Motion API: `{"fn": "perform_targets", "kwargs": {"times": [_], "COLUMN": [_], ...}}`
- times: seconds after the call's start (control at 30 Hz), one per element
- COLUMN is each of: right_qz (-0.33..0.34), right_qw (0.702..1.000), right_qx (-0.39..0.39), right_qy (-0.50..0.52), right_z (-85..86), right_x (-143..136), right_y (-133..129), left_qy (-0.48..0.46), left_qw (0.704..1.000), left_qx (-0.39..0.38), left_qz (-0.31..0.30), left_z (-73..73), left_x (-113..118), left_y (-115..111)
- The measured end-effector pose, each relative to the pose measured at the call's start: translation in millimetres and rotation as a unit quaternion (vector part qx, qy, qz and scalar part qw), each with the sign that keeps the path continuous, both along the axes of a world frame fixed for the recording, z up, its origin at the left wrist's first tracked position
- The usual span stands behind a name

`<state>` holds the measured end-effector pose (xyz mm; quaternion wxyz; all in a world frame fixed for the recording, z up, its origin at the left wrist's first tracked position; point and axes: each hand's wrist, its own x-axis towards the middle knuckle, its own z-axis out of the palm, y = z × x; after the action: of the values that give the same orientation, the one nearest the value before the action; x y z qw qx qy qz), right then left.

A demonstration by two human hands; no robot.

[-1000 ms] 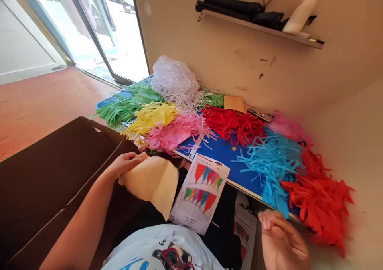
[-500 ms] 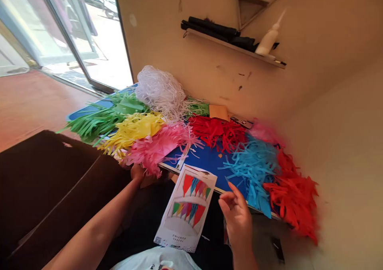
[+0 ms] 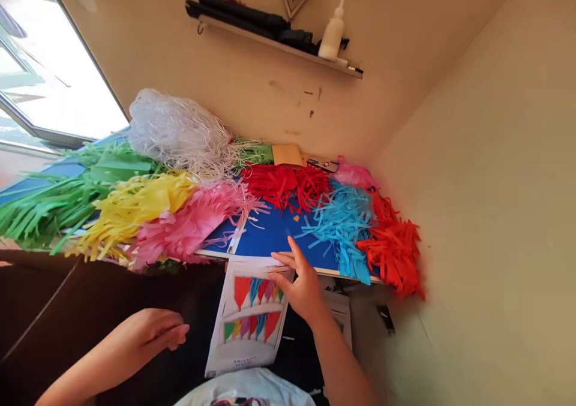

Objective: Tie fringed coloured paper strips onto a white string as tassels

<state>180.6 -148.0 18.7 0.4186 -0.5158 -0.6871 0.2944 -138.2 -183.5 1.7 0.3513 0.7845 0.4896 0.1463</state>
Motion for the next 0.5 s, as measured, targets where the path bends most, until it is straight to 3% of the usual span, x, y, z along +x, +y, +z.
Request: {"fn": "perform_targets", "kwargs": {"times": [0.03, 0.1, 0.17, 0.3, 0.4, 0.5], "right_qz": [-0.002, -0.003, -0.005, -0.029, -0.048, -0.048], "right_qw": [1.000, 0.999, 0.997, 0.993, 0.992, 0.991], "right_qx": [0.014, 0.045, 0.078, 0.116, 0.105, 0.092], "right_qy": [-0.002, -0.009, -0.015, 0.001, 0.050, 0.079], "right_z": [4.5, 13.3, 19.7, 21.0, 17.0, 14.3], "right_x": [-1.3, -4.1, -6.0, -4.6, -1.7, -0.4], "right_y": [-8.0, -22.5, -35.9, -60.1, -72.9, -78.9], "left_qy": [-0.046, -0.115, -0.080, -0.068, -0.103, -0.123], "left_qw": [0.997, 0.958, 0.922, 0.925, 0.929, 0.926], "left_qx": [0.066, 0.262, 0.377, 0.361, 0.332, 0.329], "left_qz": [-0.019, 0.036, 0.028, -0.096, -0.124, -0.138], "left_z": [16.7, 46.4, 64.6, 66.1, 60.4, 64.4], "left_x": [9.5, 34.7, 61.3, 94.2, 98.4, 97.4], "left_y": [-5.2, -4.1, 7.0, 24.7, 20.6, 11.2]}}
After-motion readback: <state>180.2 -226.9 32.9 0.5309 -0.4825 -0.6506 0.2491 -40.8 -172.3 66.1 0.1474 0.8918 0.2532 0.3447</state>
